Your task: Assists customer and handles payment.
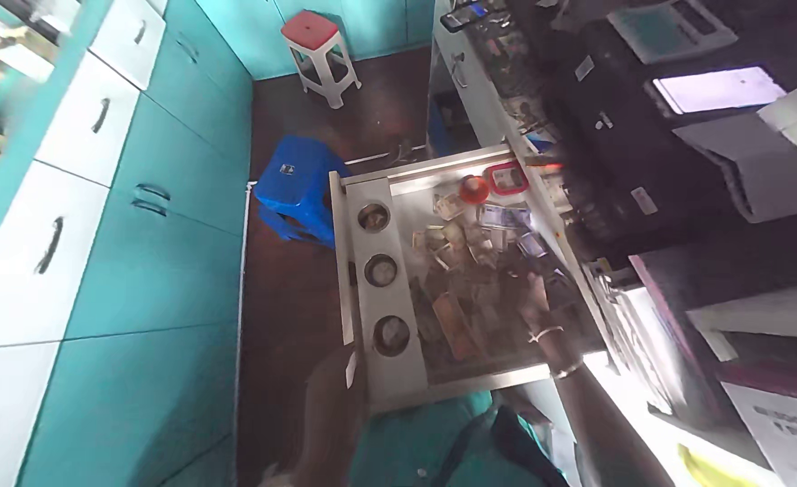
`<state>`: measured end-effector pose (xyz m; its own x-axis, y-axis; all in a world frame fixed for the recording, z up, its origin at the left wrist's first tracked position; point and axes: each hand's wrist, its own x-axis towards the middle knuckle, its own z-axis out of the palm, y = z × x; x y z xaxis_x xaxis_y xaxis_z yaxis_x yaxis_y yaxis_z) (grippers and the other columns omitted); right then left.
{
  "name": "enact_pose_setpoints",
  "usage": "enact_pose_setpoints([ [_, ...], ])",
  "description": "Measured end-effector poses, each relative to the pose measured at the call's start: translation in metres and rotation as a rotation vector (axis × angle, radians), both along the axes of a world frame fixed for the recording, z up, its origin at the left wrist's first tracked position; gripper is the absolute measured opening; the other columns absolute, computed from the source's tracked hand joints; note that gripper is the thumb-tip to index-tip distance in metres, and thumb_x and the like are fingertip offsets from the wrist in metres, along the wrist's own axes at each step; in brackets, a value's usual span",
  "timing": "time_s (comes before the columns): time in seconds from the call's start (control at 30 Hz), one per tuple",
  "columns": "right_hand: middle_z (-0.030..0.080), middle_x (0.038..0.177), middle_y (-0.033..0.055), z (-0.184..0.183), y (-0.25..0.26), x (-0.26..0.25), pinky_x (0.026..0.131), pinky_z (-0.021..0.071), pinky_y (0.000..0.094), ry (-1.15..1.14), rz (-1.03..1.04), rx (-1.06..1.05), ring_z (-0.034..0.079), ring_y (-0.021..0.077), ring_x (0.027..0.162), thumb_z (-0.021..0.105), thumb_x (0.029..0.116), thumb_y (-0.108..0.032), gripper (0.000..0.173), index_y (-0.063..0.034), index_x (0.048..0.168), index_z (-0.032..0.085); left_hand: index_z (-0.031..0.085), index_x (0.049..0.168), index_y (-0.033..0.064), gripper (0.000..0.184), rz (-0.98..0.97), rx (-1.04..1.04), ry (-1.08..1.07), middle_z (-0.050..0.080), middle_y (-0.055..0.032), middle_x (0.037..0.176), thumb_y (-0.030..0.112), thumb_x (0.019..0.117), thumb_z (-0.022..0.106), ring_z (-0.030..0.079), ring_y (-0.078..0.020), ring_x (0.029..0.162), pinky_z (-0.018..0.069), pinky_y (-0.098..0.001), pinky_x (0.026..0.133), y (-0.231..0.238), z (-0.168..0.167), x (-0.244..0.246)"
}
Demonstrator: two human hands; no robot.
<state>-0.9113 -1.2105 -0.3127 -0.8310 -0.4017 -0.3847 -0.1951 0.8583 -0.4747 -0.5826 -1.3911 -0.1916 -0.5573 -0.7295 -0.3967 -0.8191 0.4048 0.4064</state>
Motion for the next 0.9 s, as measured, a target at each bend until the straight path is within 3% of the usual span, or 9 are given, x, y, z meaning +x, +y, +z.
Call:
enact_pose_setpoints([
  [0.1,0.072,0.111,0.0211,0.040,-0.003,0.037,0.095,0.0556,0.0493,0.166,0.063,-0.384,0.071,0.0322,0.104,0.068,0.0956,-0.018,0.030,0.0040,0.116,0.071,0.063,0.133,0.0008,0.043,-0.020,0.139,0.446,0.067,-0.0182,0.128,0.023,0.0959,0.067,0.064,-0.0288,0.119,0.0518,-0.0465,0.103,0.016,-0.032,-0.021],
  [0.17,0.073,0.099,0.0086,0.057,-0.012,0.059,0.082,0.0586,0.0323,-0.134,0.093,-0.629,0.069,0.0133,0.089,0.074,0.0912,-0.017,0.028,0.0020,0.111,0.071,0.049,0.148,-0.0004,0.067,-0.033,0.375,0.530,0.053,-0.0192,0.148,0.027,0.0916,0.072,0.052,-0.0289,0.136,0.0432,-0.0465,0.113,0.023,-0.039,-0.052],
  [0.23,0.071,0.092,-0.0014,0.067,-0.023,0.065,0.079,0.0571,0.0242,-0.470,0.141,-0.726,0.066,0.0035,0.084,0.075,0.0897,-0.018,0.023,-0.0027,0.106,0.070,0.051,0.143,-0.0026,0.060,0.029,0.528,0.539,0.060,-0.0175,0.139,0.024,0.0932,0.072,0.059,-0.0228,0.127,0.0489,-0.0415,0.107,0.026,-0.040,-0.078],
  [0.33,0.072,0.112,0.0093,0.046,-0.035,0.032,0.094,0.0549,0.0338,-0.315,0.218,-0.510,0.067,0.0143,0.104,0.073,0.0928,-0.023,0.034,-0.0008,0.119,0.069,0.067,0.108,-0.0036,0.026,0.210,0.653,0.448,0.069,-0.0089,0.092,0.020,0.0997,0.064,0.065,-0.0122,0.082,0.0556,-0.0324,0.079,0.020,-0.032,-0.093],
  [0.4,0.051,0.151,0.0198,0.015,-0.036,-0.002,0.116,0.0351,0.0546,-0.016,0.356,-0.037,0.046,0.0342,0.142,0.067,0.0969,-0.036,0.056,-0.0082,0.144,0.058,0.068,0.104,-0.0011,0.024,0.228,0.662,0.425,0.068,-0.0056,0.088,0.022,0.1003,0.064,0.065,-0.0100,0.079,0.0560,-0.0309,0.077,0.013,-0.036,-0.076],
  [0.47,0.030,0.164,0.0235,-0.016,-0.027,-0.028,0.121,0.0183,0.0660,0.078,0.416,0.119,0.024,0.0481,0.152,0.063,0.0989,-0.032,0.059,-0.0113,0.152,0.050,0.069,0.110,-0.0003,0.023,0.213,0.622,0.417,0.071,-0.0063,0.094,0.019,0.0995,0.064,0.068,-0.0101,0.083,0.0578,-0.0311,0.079,0.006,-0.041,-0.053],
  [0.6,0.065,0.135,0.0189,-0.040,-0.013,-0.025,0.114,0.0385,0.0572,0.445,0.367,-0.122,0.056,0.0406,0.132,0.055,0.1014,-0.014,0.031,-0.0018,0.125,0.070,0.071,0.120,-0.0012,0.028,0.063,0.357,0.420,0.068,-0.0161,0.126,0.007,0.0939,0.068,0.064,-0.0229,0.119,0.0509,-0.0417,0.105,0.003,-0.040,-0.017],
  [0.77,0.069,0.122,0.0264,0.086,-0.039,0.050,0.107,0.0430,0.0600,0.153,0.537,-0.130,0.063,0.0442,0.119,0.059,0.1013,-0.023,0.034,0.0025,0.120,0.071,0.052,0.149,0.0098,0.076,0.021,0.220,0.366,0.031,-0.0262,0.161,0.031,0.0819,0.082,0.035,-0.0467,0.146,0.0371,-0.0605,0.114,0.009,-0.019,-0.030],
  [0.9,0.076,0.104,0.0145,0.129,-0.075,0.077,0.095,0.0544,0.0490,-0.281,0.951,-0.407,0.071,0.0290,0.102,0.066,0.0978,-0.019,0.021,-0.0041,0.107,0.078,0.076,0.108,0.0016,0.018,-0.251,0.095,0.565,0.069,-0.0194,0.125,0.008,0.0924,0.069,0.061,-0.0382,0.125,0.0481,-0.0542,0.107,0.010,-0.016,-0.031],
])
